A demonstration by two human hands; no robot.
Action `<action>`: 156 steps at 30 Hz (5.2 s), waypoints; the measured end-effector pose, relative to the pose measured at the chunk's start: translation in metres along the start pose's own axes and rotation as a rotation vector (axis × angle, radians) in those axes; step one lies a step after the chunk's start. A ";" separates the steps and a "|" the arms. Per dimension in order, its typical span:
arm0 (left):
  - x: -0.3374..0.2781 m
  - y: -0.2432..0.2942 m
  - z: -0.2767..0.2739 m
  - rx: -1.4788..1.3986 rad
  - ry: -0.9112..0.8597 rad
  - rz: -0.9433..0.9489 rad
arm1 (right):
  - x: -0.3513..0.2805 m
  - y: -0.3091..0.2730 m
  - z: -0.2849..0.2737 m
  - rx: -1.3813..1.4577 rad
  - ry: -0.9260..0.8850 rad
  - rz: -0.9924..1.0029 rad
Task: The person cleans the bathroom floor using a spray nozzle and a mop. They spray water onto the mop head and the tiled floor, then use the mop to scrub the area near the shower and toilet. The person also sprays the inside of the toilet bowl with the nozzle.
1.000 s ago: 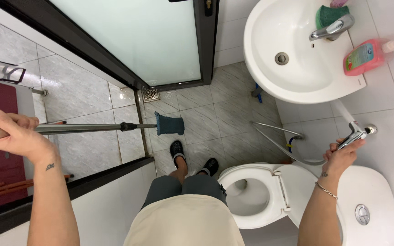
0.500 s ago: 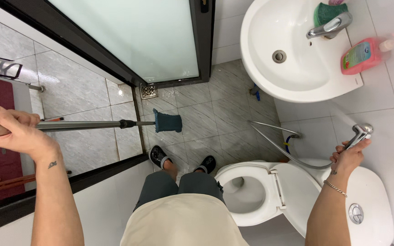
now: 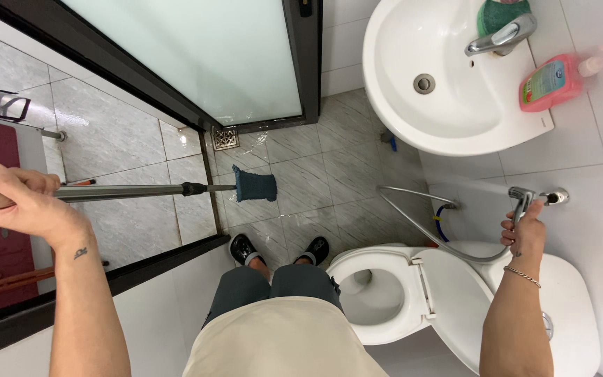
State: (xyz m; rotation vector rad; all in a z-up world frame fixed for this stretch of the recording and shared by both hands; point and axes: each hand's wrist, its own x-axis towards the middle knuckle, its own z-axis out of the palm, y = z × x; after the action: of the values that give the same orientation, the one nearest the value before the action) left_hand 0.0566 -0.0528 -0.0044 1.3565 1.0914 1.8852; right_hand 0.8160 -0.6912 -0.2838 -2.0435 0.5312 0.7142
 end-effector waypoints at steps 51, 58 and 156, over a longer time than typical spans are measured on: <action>-0.006 0.030 0.006 0.025 -0.288 -0.171 | -0.040 0.012 0.031 -0.032 -0.332 -0.068; -0.002 0.020 0.001 0.003 -0.251 -0.190 | -0.071 0.001 0.049 0.173 -0.093 -0.207; 0.201 -0.156 0.223 -0.332 -0.759 -0.347 | -0.461 0.015 0.436 -0.892 -0.492 -0.379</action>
State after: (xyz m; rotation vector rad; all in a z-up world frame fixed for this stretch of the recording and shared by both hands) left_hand 0.1993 0.2538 -0.0072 1.3910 0.5442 1.0789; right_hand 0.3399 -0.2842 -0.1821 -2.5061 -0.5529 1.3086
